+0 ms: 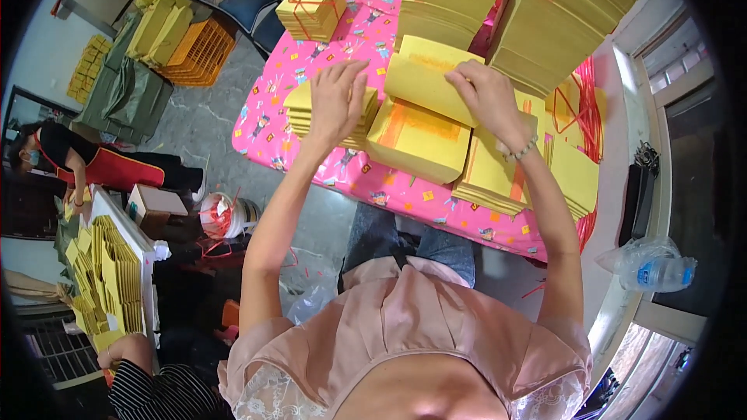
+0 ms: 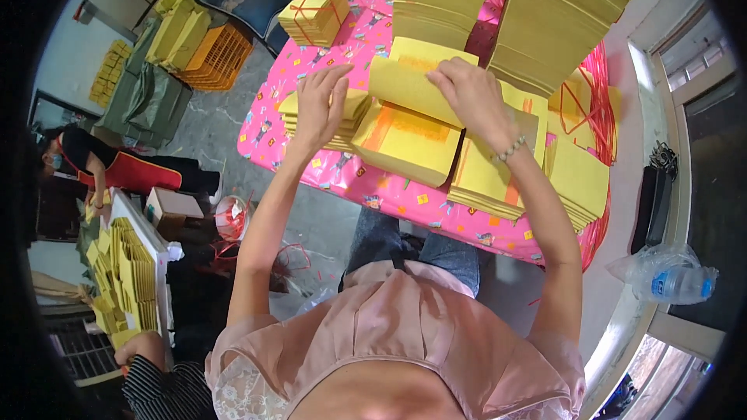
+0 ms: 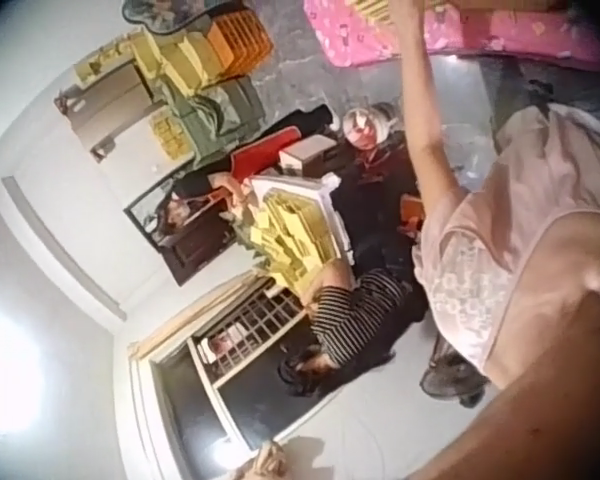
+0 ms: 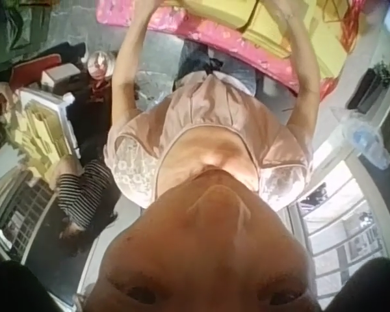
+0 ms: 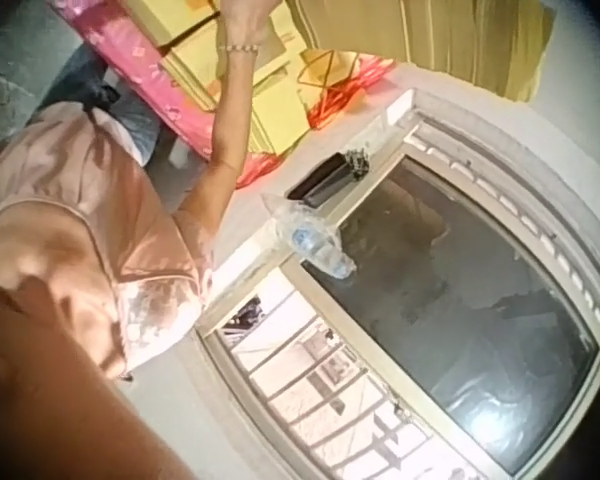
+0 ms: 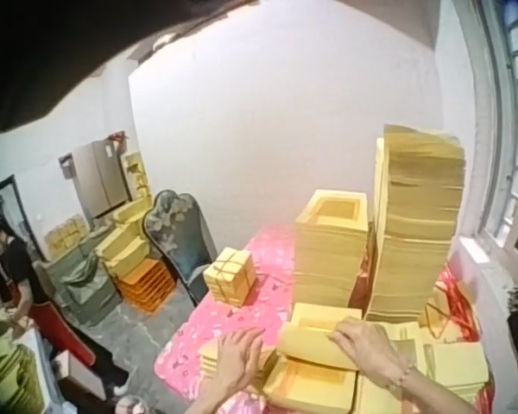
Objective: Stacking yellow joss paper and tying bundles with red ribbon.
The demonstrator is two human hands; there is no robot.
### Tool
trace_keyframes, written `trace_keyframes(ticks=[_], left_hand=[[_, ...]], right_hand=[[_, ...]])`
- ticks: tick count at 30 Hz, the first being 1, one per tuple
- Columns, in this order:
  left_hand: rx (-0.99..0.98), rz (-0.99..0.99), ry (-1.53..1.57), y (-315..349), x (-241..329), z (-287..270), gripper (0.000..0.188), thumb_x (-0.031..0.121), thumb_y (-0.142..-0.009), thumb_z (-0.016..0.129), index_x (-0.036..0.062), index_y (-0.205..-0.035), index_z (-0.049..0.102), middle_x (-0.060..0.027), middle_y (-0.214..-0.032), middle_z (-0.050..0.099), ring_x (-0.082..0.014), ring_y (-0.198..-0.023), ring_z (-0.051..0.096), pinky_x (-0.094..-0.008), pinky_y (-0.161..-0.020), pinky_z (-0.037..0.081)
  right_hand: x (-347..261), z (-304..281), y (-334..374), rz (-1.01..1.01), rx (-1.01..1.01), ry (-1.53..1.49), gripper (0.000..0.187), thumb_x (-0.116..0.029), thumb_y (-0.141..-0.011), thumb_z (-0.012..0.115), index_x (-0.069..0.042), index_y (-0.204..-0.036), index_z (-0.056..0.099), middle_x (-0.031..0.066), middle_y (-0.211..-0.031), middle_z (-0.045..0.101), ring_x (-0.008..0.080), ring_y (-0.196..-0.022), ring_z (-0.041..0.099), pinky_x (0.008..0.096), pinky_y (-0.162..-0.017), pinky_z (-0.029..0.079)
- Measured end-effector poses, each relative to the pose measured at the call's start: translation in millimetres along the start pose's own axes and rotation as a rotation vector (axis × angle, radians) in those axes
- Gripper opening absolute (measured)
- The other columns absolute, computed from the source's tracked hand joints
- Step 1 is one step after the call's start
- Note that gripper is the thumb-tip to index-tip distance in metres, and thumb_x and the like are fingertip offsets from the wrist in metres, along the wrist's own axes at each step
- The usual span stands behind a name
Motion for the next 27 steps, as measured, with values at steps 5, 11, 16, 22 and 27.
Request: trace_keyframes(ticks=[5,11,16,22,27], left_hand=[[-0.014,0.199,0.171,-20,50,9,0.025,0.015,-0.089,0.06,0.0062,-0.113,0.063,-0.012,-0.107,0.062,-0.0305,-0.103,0.056,-0.0442,-0.092,0.04],[-0.368,0.408,-0.001,-23,68,52,0.053,0.033,-0.095,0.053,0.0164,-0.144,0.04,-0.0174,-0.145,0.039,-0.038,-0.132,0.037,-0.0498,-0.109,0.031],[-0.463,0.403,-0.059,-14,64,68,0.061,0.037,-0.093,0.053,0.0193,-0.149,0.033,-0.0204,-0.148,0.033,-0.0409,-0.134,0.033,-0.0512,-0.111,0.028],[-0.462,0.383,-0.047,-14,61,74,0.063,0.038,-0.093,0.053,0.0199,-0.15,0.03,-0.0203,-0.15,0.031,-0.0419,-0.135,0.032,-0.0538,-0.111,0.026],[-0.468,0.376,-0.063,-14,61,78,0.064,0.039,-0.094,0.051,0.0194,-0.15,0.028,-0.0186,-0.151,0.03,-0.0423,-0.136,0.03,-0.0542,-0.112,0.025]], right_hand=[[48,9,-42,0.025,-0.005,0.014,0.033,-0.033,-0.094,0.055,-0.003,-0.086,0.066,0.0162,-0.083,0.063,0.0368,-0.081,0.061,0.0468,-0.07,0.047],[70,28,-60,0.085,-0.046,0.04,0.034,-0.034,-0.093,0.055,-0.003,-0.087,0.066,0.0175,-0.086,0.063,0.0373,-0.083,0.061,0.0472,-0.073,0.048],[72,29,-59,0.003,0.023,0.093,0.028,-0.029,-0.092,0.059,-0.002,-0.089,0.064,0.0156,-0.087,0.063,0.035,-0.085,0.061,0.0451,-0.073,0.047],[71,32,-64,-0.072,0.058,0.059,0.024,-0.026,-0.09,0.059,-0.004,-0.096,0.069,0.0124,-0.096,0.066,0.0325,-0.092,0.062,0.0434,-0.079,0.05],[69,37,-63,-0.03,-0.089,-0.003,0.027,-0.024,-0.093,0.058,-0.001,-0.105,0.066,0.0147,-0.105,0.065,0.0337,-0.097,0.062,0.0408,-0.085,0.05]])
Point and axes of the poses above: each hand's wrist, its own y-axis away from the middle knuckle, its own z-axis out of the palm, x = y × z, the point moved 4 cm from there along -y, towards the middle knuckle
